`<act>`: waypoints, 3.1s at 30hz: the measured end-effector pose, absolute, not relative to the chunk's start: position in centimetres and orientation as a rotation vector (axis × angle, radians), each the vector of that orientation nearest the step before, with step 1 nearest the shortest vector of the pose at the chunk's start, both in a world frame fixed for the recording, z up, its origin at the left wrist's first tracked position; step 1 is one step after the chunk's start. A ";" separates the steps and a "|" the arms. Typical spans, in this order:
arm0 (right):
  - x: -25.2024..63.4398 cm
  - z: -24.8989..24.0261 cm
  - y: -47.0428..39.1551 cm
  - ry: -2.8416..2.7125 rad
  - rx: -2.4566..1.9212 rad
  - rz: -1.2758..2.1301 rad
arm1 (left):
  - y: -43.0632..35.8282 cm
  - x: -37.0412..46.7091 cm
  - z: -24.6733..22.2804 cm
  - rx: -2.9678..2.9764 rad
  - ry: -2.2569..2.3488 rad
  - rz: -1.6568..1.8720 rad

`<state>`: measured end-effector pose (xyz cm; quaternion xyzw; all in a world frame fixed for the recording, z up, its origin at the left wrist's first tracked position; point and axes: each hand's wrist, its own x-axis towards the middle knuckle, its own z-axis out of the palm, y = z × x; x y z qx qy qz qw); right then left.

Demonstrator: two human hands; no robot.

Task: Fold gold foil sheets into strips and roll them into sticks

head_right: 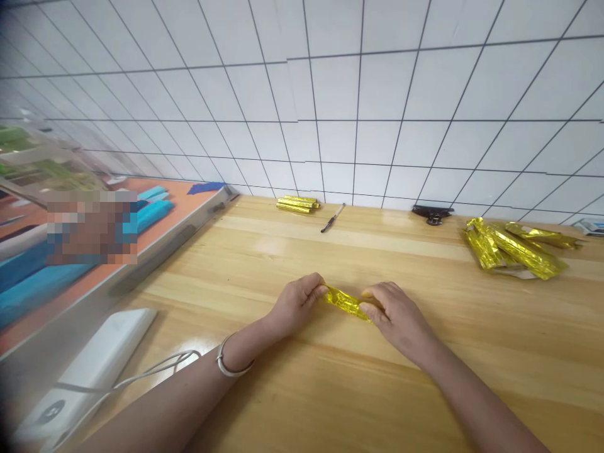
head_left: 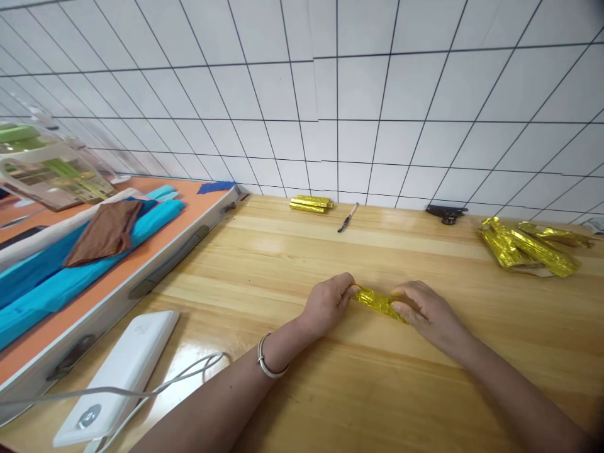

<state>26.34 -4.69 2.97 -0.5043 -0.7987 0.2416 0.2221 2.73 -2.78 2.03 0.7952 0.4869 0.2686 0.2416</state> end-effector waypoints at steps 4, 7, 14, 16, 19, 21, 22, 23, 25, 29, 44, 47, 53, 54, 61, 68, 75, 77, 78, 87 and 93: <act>24.5 3.0 -5.4 -2.384 -1.309 0.657 | -4.1 4.3 2.0 2.445 1.191 0.658; 24.0 3.0 -5.9 -2.329 -1.380 0.814 | -4.7 4.8 2.1 2.524 1.169 0.658; 25.2 4.4 -5.7 -2.065 -1.444 1.329 | -3.5 3.2 2.6 2.270 1.244 0.702; 25.4 4.4 -5.4 -2.033 -1.464 1.318 | -3.0 2.8 2.7 2.199 1.246 0.726; 25.8 4.1 -5.0 -1.978 -1.459 1.311 | -2.2 2.2 2.8 2.094 1.259 0.776; 26.0 3.8 -4.8 -1.989 -1.470 1.228 | -1.8 1.9 2.8 2.024 1.256 0.799; 26.0 3.6 -4.7 -2.003 -1.474 1.176 | -1.6 1.8 2.7 1.993 1.248 0.805; 26.0 3.5 -4.6 -2.014 -1.468 1.135 | -1.5 1.7 2.6 1.962 1.245 0.813; 25.8 3.2 -4.4 -2.006 -1.448 1.121 | -1.3 1.6 2.3 1.891 1.243 0.816; 25.4 3.0 -4.2 -1.953 -1.401 1.199 | -1.1 1.4 1.6 1.722 1.201 0.769; 25.5 3.0 -3.2 -2.312 -1.105 0.230 | -0.5 0.5 1.4 0.985 0.907 0.802; 25.2 2.9 -3.3 -2.217 -1.159 0.346 | -0.4 0.0 1.8 1.066 0.919 0.769; 25.1 2.1 -3.3 -1.921 -1.404 0.680 | 0.0 -0.6 3.0 1.833 1.003 0.876; 25.0 2.0 -3.2 -1.915 -1.406 0.716 | 0.1 -0.6 2.8 1.920 1.007 0.881; 24.4 2.1 -2.6 -2.114 -1.375 0.735 | 0.1 0.0 0.7 2.165 1.173 0.792; 24.3 2.1 -1.8 -2.309 -1.296 0.468 | -0.4 0.5 0.9 2.241 1.221 0.706; 25.4 0.9 -0.8 -2.398 -1.144 0.157 | -0.5 0.6 0.8 2.185 1.294 0.730; 25.8 0.7 -1.1 -2.407 -1.140 0.116 | -0.5 0.5 0.7 2.197 1.272 0.738; 26.0 0.7 -1.3 -2.410 -1.144 0.093 | -0.5 0.5 0.6 2.209 1.266 0.737; 27.1 0.1 -2.0 -2.357 -1.172 0.058 | -0.7 0.4 0.6 2.429 1.211 0.864; 27.2 -0.2 -2.4 -2.396 -1.131 0.032 | -0.9 0.4 1.1 2.730 1.110 0.652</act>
